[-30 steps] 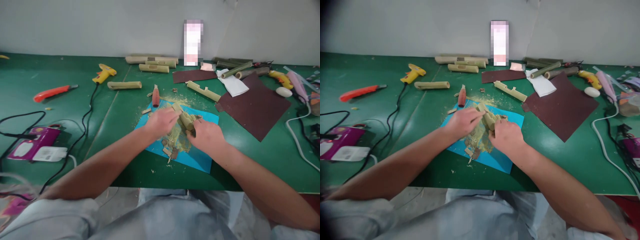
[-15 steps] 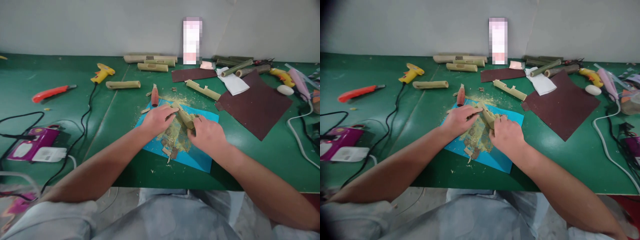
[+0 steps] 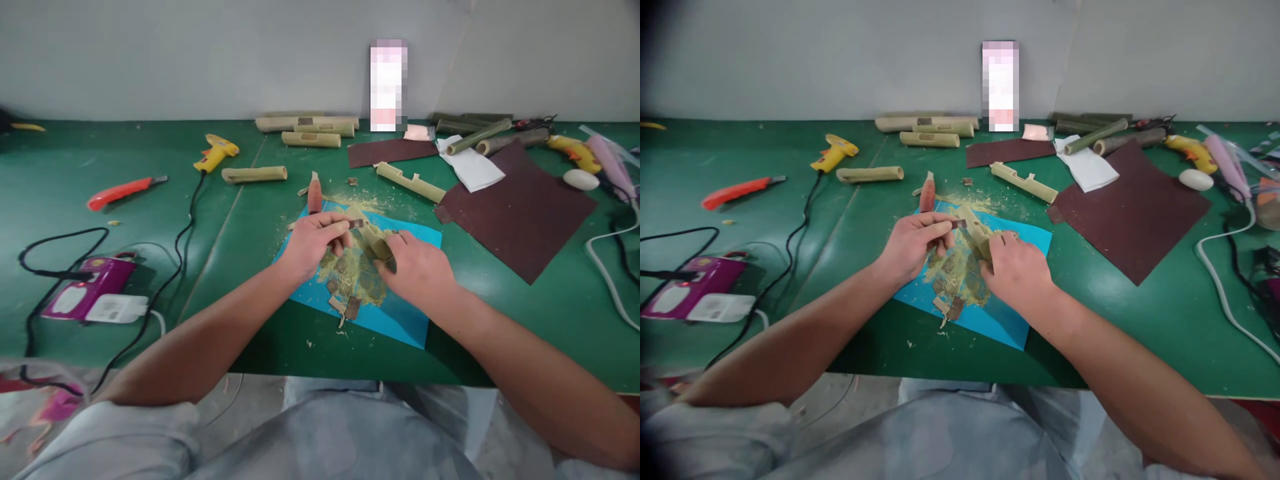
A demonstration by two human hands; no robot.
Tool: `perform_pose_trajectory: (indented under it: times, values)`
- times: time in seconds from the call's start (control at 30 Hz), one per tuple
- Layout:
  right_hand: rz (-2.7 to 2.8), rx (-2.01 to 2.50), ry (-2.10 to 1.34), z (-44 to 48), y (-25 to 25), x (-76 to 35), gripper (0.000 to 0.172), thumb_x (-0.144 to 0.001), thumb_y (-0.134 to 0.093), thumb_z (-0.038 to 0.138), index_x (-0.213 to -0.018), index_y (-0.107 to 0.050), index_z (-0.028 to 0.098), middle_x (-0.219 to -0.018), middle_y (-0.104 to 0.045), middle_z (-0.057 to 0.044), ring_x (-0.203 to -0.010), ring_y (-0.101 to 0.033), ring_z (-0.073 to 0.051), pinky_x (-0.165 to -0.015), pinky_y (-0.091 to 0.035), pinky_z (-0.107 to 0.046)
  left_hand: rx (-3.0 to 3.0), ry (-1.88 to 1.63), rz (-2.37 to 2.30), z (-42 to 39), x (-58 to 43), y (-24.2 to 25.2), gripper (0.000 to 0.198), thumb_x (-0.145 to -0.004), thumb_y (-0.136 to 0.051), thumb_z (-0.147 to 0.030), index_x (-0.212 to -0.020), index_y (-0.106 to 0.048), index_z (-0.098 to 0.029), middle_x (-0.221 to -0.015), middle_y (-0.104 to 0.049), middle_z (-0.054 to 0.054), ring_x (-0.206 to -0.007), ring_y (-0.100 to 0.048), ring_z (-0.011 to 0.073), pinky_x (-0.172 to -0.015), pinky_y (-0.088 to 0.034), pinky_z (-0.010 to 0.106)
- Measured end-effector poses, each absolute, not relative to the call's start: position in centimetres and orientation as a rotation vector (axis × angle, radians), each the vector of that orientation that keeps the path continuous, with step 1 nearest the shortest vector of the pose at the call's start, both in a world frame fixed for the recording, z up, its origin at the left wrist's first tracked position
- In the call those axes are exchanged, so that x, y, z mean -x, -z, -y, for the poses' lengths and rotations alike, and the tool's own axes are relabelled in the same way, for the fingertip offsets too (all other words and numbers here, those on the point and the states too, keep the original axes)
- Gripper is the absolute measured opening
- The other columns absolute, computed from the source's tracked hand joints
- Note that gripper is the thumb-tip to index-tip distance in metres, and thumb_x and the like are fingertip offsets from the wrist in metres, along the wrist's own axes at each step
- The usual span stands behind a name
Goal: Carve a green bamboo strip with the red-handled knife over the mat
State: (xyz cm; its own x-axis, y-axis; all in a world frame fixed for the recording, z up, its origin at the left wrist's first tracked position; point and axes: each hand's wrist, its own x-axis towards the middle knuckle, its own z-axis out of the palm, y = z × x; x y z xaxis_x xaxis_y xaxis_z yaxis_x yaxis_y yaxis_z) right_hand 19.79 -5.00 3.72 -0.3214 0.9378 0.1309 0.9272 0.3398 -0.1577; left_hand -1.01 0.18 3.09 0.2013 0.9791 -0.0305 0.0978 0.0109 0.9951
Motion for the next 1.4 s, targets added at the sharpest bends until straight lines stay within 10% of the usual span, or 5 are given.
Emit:
perform_pose_trajectory:
  times: [0.6,1.4]
  values:
    - [1.796,1.214,-0.771,5.2,-3.8,-19.7,0.017,-0.094,-0.057,0.033,-0.082,-0.062,0.023,-0.075,-0.062,0.001,-0.067,-0.053,-0.014,-0.062,-0.042,-0.028,-1.543,-1.018,-0.897,2.0,-0.2,-3.2,0.022,-0.079,-0.082,-0.037,-0.089,-0.074,-0.019,-0.081,-0.074,0.003,-0.069,-0.066,0.0143,-0.063,-0.057,0.027]
    - [1.891,1.174,-0.716,4.9,-3.0,-19.7,0.025,-0.099,-0.05,0.032,-0.083,-0.067,0.022,-0.078,-0.067,-0.001,-0.075,-0.058,-0.015,-0.072,-0.045,-0.03,-1.6,-1.181,-0.991,3.0,-0.8,-3.3,0.013,-0.082,-0.076,-0.029,-0.088,-0.072,-0.018,-0.085,-0.074,0.005,-0.078,-0.069,0.0167,-0.073,-0.061,0.031]
